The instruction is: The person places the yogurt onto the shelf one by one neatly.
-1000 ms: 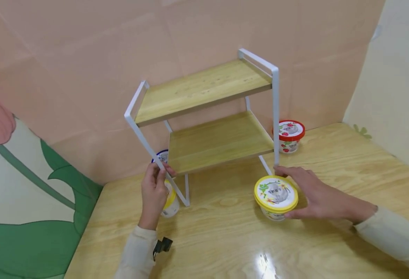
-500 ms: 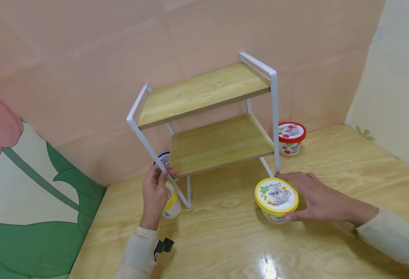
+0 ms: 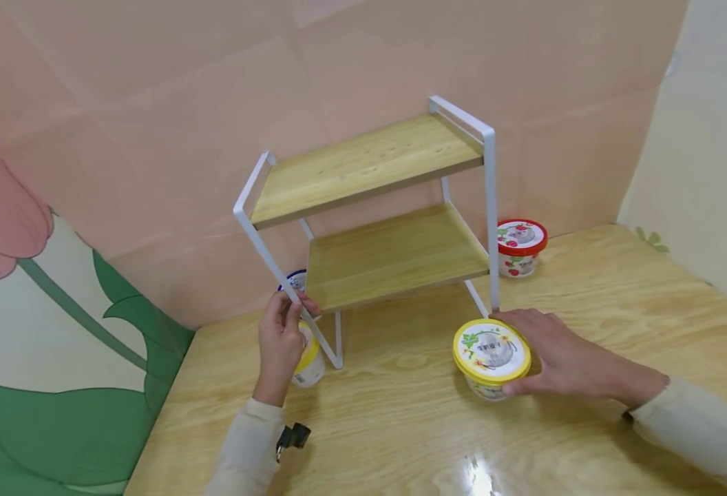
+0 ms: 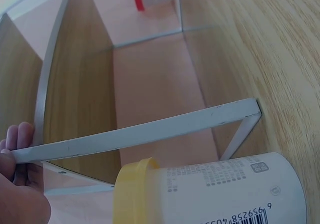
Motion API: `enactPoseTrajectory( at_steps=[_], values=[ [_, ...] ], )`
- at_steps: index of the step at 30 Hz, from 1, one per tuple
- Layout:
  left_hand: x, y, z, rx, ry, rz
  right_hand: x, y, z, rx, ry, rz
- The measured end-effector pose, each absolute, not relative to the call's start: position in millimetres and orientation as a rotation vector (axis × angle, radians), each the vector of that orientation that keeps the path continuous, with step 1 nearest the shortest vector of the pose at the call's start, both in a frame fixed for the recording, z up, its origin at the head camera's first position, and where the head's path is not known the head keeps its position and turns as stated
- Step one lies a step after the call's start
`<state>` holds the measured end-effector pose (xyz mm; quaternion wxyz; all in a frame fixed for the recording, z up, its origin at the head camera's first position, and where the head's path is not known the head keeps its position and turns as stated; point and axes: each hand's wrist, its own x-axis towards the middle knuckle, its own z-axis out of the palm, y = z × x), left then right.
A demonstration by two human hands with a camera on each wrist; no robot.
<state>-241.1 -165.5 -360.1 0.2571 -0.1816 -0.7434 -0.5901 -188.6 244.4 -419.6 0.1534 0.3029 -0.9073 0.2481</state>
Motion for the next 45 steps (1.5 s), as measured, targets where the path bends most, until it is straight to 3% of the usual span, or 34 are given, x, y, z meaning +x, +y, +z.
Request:
enactPoseTrajectory(
  at_steps=[20,45],
  values=[
    [-244.2,-164.7,-358.8,-0.543,-2.016,-1.582,-189.2,247.6,-406.2,0.654,-2.89,0.9],
    [-244.1,-164.4,-360.1,-0.535,-1.987,-1.617,-199.4,252.2,-406.1,0.626,-2.835,0.921]
  ],
)
